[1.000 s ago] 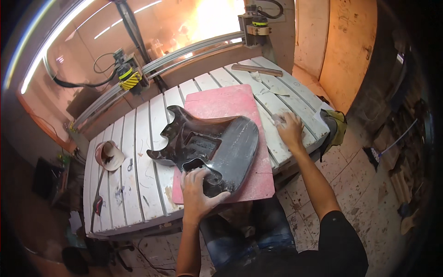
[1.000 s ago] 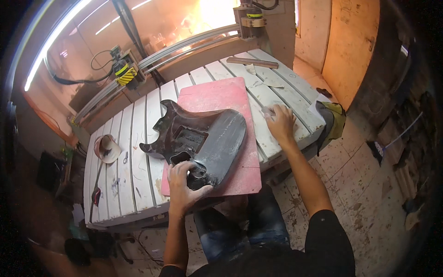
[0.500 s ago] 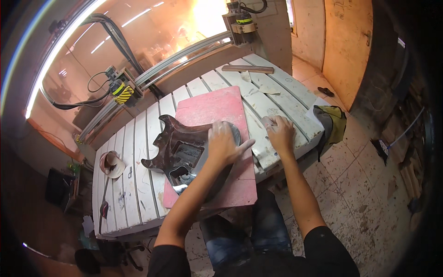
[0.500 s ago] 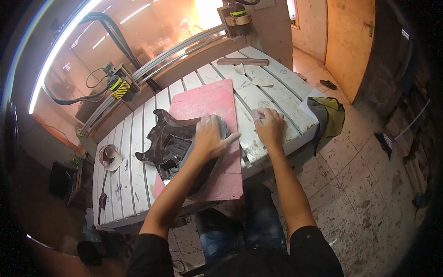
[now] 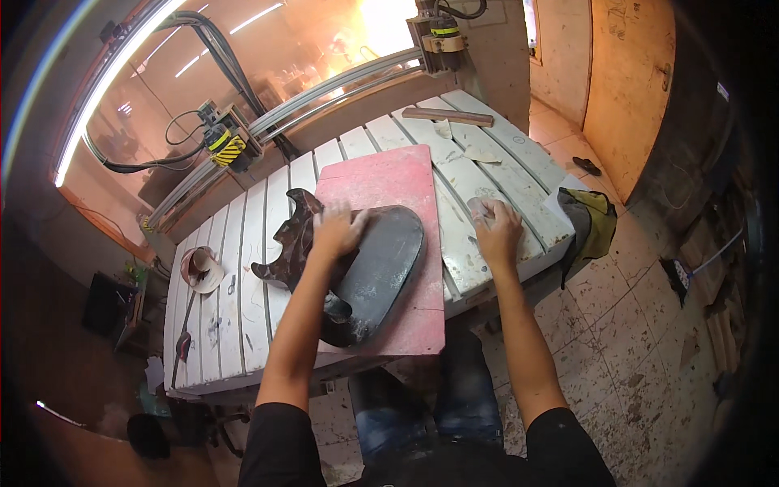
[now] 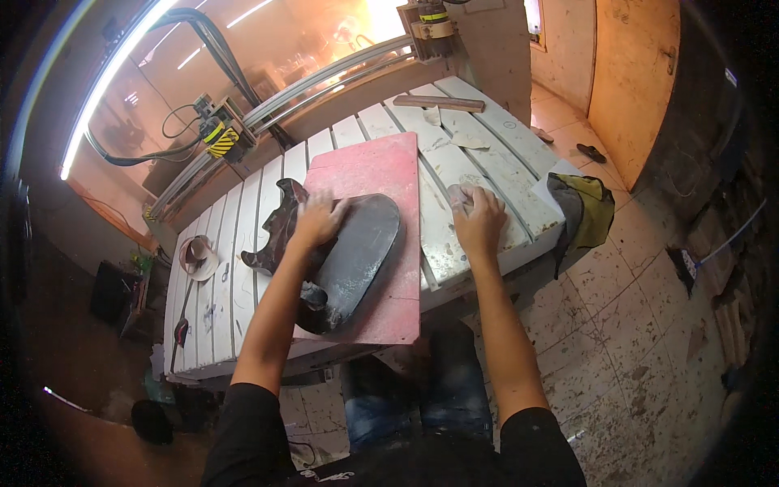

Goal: The person sands the surface of a black electric guitar body using a sanding block, focusing on the front and back of the instrument as it rests on a workbench.

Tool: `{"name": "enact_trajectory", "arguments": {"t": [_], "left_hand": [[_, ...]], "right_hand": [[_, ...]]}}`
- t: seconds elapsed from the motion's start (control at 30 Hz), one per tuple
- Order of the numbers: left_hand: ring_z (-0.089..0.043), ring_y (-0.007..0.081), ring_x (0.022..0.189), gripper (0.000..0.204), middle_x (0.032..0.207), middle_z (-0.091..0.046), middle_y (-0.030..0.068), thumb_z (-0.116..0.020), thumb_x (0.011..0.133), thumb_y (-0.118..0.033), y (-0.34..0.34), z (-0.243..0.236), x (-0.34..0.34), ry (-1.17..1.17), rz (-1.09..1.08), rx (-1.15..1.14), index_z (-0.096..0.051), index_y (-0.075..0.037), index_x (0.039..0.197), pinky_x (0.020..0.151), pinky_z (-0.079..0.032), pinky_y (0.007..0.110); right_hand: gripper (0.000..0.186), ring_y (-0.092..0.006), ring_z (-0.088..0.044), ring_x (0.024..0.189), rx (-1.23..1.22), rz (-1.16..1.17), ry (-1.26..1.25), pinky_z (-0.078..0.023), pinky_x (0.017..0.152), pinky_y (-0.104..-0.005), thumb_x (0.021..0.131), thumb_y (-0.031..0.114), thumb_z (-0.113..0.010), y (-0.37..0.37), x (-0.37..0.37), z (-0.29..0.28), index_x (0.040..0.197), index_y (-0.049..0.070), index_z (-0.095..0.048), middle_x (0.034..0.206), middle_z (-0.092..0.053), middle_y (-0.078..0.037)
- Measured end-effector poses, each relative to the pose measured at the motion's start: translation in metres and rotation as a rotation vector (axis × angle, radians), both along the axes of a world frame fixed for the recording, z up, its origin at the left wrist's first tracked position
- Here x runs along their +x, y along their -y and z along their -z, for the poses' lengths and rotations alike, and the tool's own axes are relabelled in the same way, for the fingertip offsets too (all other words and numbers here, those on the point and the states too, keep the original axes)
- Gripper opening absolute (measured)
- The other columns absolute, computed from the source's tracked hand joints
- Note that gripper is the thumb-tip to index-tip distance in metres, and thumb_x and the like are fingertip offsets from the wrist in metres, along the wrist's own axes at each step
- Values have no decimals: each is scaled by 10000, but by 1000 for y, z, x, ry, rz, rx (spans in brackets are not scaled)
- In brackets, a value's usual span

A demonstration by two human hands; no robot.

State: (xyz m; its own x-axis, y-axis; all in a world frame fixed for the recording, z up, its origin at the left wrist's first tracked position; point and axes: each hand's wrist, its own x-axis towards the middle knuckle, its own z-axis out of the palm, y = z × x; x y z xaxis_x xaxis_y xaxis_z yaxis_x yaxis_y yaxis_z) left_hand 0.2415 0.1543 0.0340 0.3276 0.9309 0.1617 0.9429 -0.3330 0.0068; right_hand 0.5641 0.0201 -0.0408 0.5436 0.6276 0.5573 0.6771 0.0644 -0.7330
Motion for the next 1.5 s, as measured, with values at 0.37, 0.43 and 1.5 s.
{"name": "enact_trajectory", "arguments": {"t": [0.37, 0.43, 1.5], "left_hand": [[-241, 396, 1638, 915, 1736, -304, 262, -536, 1033, -609, 184, -16, 65, -3, 800, -203, -314, 6, 1673, 1336, -172, 542], [-259, 398, 1631, 980, 1728, -320, 265, -535, 1015, -670, 181, -16, 49, 121, 824, -213, -308, 28, 1664, 1336, -175, 532], [-377, 349, 1586, 1211, 1662, -459, 221, -576, 832, -912, 189, -5, -11, 214, 489, 10, -485, 49, 1565, 1321, -210, 540]], "right_hand": [[270, -358, -663, 1100, -22, 37, 71, -494, 983, -498, 905, 251, -796, 11, 15, -2, 1133, 113, -752, 1130, -737, -106], [270, -354, -662, 1097, -12, 25, 69, -494, 982, -497, 908, 251, -796, 11, 9, -6, 1132, 107, -751, 1137, -737, -106], [327, -379, -633, 1158, -108, 13, 31, -472, 1058, -500, 924, 238, -768, 3, 28, 14, 1167, 24, -728, 1184, -742, -173]]}}
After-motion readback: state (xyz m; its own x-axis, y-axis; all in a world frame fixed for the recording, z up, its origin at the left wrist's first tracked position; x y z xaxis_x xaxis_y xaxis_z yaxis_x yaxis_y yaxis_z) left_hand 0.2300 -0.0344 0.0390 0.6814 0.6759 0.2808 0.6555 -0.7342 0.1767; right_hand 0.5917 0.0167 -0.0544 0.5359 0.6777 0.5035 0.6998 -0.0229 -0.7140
